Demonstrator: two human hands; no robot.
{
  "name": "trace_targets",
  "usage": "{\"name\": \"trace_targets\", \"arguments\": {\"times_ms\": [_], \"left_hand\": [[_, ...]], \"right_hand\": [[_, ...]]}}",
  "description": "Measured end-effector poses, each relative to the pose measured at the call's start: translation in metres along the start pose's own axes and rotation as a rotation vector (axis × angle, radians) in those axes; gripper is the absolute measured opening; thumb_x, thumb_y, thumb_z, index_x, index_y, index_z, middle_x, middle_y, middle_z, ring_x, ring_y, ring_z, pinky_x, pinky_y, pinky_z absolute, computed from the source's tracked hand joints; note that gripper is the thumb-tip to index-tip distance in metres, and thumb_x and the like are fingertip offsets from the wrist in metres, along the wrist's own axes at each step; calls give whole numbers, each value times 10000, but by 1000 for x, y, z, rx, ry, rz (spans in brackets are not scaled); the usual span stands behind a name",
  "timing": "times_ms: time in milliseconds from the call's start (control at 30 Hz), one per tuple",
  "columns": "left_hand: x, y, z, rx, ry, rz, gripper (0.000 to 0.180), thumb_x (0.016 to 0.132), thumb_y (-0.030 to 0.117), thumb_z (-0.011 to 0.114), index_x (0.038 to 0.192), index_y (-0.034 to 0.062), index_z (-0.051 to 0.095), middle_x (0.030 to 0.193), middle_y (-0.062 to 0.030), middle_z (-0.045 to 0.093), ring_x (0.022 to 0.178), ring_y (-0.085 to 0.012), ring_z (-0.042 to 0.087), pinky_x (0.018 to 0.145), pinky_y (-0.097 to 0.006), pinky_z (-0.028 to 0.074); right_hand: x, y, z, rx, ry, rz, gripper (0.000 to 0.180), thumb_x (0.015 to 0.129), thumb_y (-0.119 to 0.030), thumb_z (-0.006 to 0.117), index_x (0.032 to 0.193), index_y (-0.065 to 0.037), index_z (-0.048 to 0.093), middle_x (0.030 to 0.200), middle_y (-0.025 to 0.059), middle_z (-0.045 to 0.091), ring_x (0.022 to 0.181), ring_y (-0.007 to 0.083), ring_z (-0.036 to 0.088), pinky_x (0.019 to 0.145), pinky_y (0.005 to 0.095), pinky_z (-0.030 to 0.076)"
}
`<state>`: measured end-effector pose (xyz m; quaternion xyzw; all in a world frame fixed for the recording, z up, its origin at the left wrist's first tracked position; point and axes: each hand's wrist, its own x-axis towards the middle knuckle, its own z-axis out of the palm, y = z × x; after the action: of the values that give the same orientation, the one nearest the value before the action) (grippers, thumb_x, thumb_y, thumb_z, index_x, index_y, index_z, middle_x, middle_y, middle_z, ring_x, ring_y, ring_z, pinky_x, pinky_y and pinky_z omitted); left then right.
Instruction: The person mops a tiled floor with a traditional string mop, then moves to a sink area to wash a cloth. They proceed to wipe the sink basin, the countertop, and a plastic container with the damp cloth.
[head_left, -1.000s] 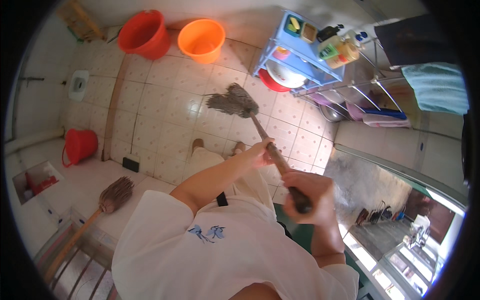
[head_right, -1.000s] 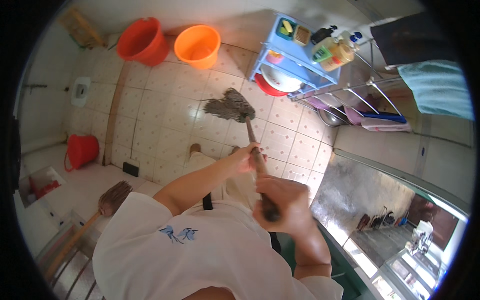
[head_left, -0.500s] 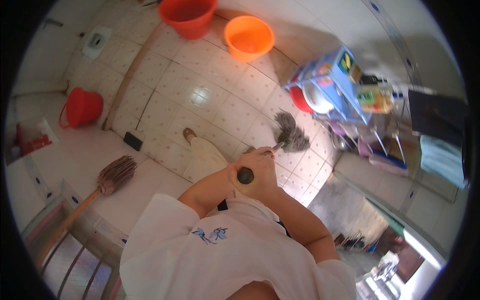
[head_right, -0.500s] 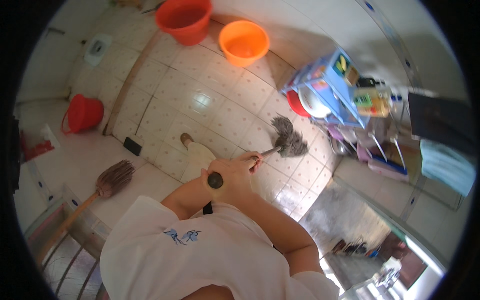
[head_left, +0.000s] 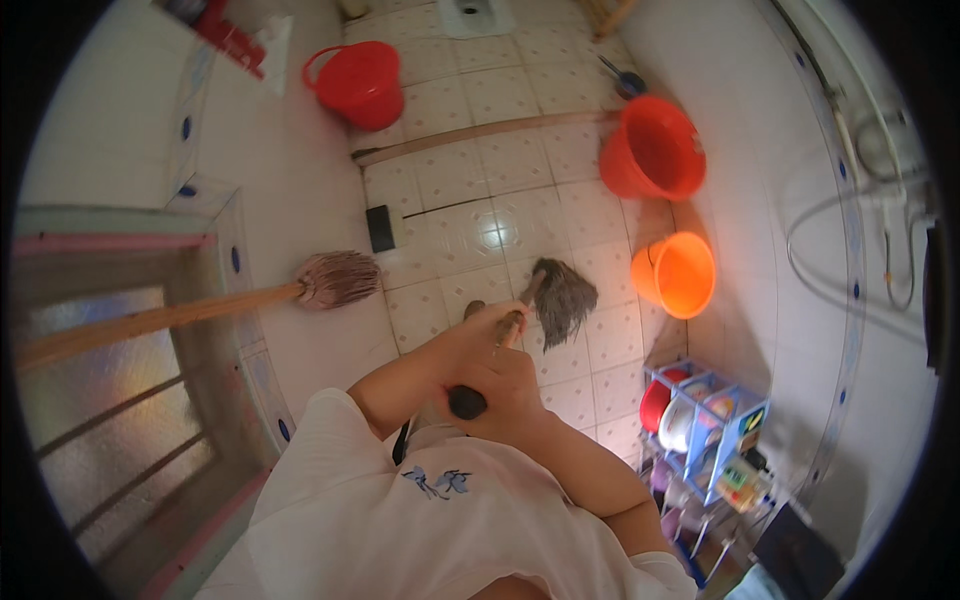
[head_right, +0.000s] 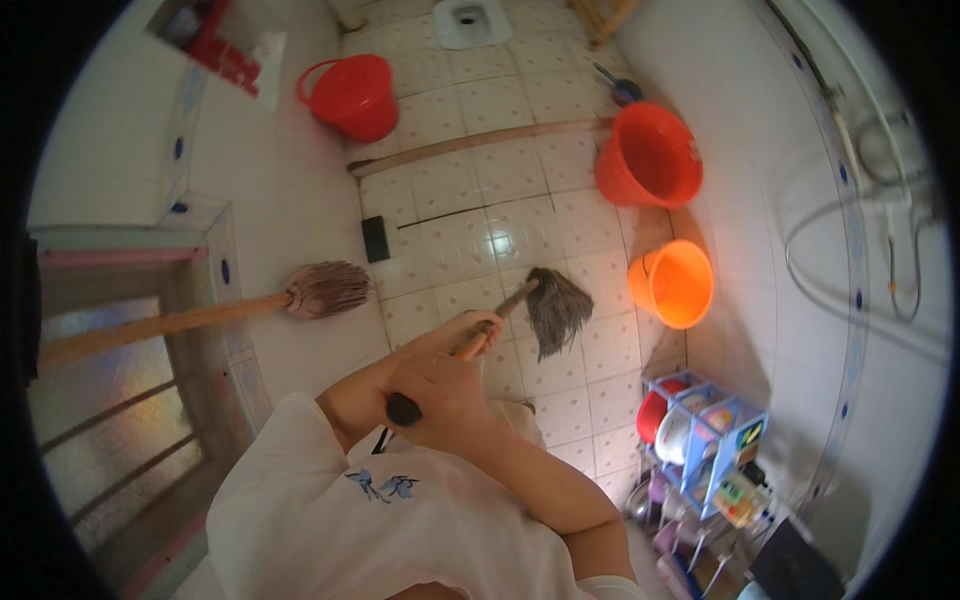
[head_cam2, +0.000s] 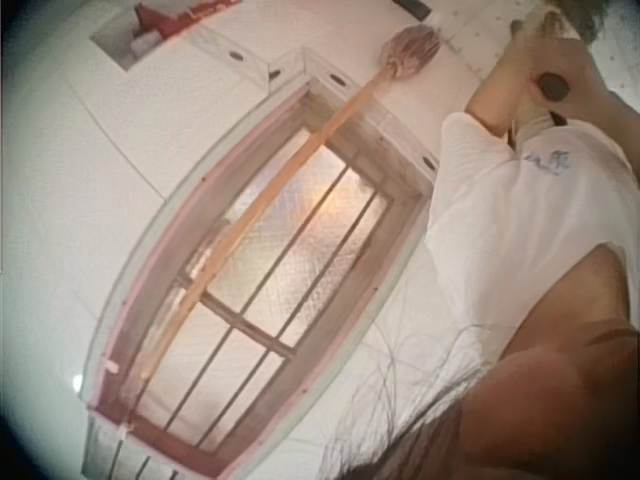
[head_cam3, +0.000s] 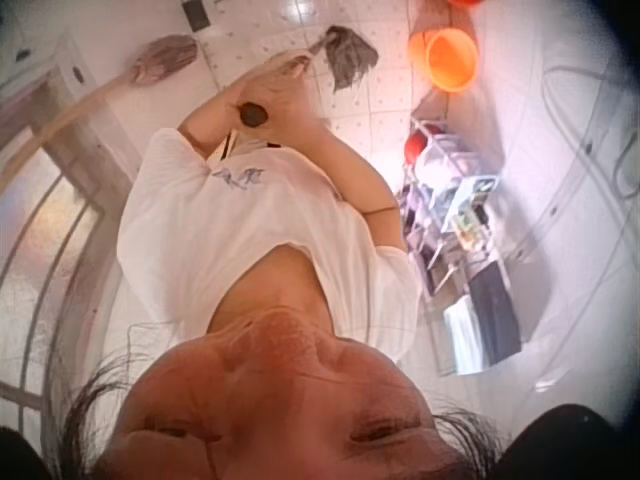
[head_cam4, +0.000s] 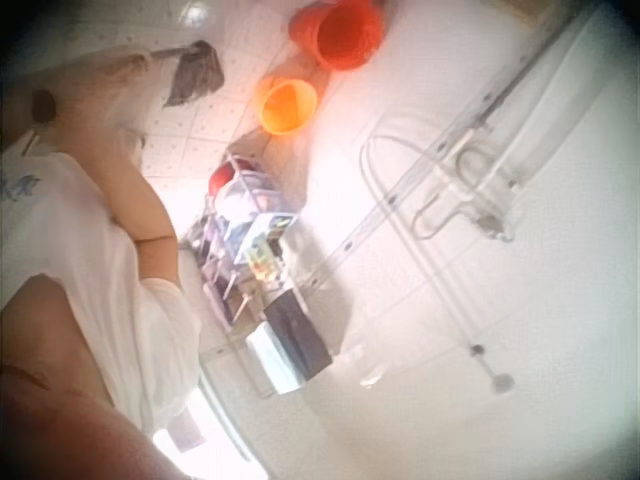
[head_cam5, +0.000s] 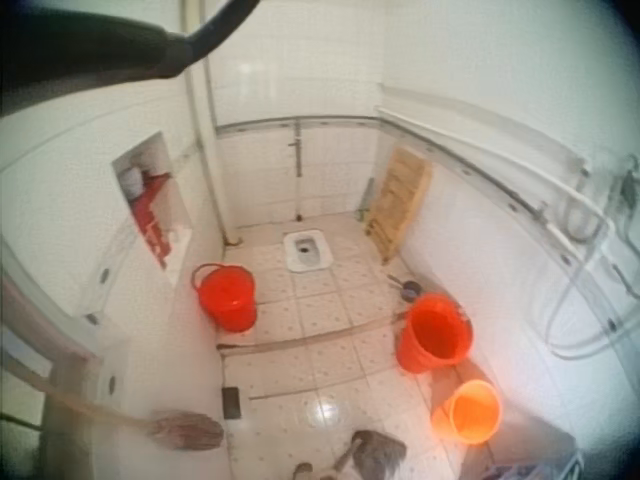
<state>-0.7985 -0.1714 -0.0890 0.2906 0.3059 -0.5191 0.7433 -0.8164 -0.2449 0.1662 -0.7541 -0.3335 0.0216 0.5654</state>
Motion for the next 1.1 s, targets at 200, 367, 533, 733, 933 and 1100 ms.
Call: {"name": "trace_targets", "arguments": {"times_ms": [200, 367, 533, 733, 933, 1100], "left_hand": [[-74, 32, -57, -436, 106, 463, 247, 848, 295, 603, 744, 73, 582, 661, -54, 573, 594, -149, 535, 504, -273, 423], [-122, 63, -29, -568, 319, 699, 187, 836, 197, 622, 876, 34, 540, 735, -76, 562, 644, -178, 562, 558, -303, 479], [-111, 84, -18, -731, 426, 887, 260, 832, 182, 655, 935, 3, 499, 764, -100, 565, 661, -183, 567, 620, -309, 493], [-1, 109, -100, -789, 563, 972, 337, 893, 283, 641, 964, -7, 484, 776, -106, 553, 696, -210, 591, 634, -355, 542], [71, 109, -104, -861, 579, 924, 314, 927, 293, 585, 1004, 7, 480, 785, -117, 552, 672, -257, 594, 632, -388, 551], [66, 105, -43, -989, 434, 917, 283, 908, 268, 611, 982, 37, 464, 757, -82, 537, 648, -193, 560, 570, -332, 520]], "right_hand": [[54, -7, 32, 160, -287, -161, 174, 634, -17, 730, 694, -94, 586, 686, 56, 591, 614, 253, 593, 549, 331, 475], [73, 1, 7, 313, -309, -255, 180, 634, 32, 707, 678, -66, 562, 678, 83, 569, 611, 268, 580, 588, 326, 499], [90, 35, -42, 563, -367, -275, 181, 645, 72, 674, 664, -50, 542, 712, 82, 582, 643, 264, 575, 690, 349, 506], [86, 165, -56, 583, -436, -167, 155, 688, 116, 608, 681, -18, 531, 709, 103, 576, 743, 270, 593, 825, 409, 487], [62, 240, -74, 532, -479, -230, 154, 680, 107, 610, 695, -21, 523, 720, 122, 572, 731, 293, 596, 811, 400, 499], [67, 195, -100, 475, -564, -287, 177, 625, 108, 621, 682, -30, 527, 682, 114, 576, 691, 286, 596, 747, 386, 516]]}}
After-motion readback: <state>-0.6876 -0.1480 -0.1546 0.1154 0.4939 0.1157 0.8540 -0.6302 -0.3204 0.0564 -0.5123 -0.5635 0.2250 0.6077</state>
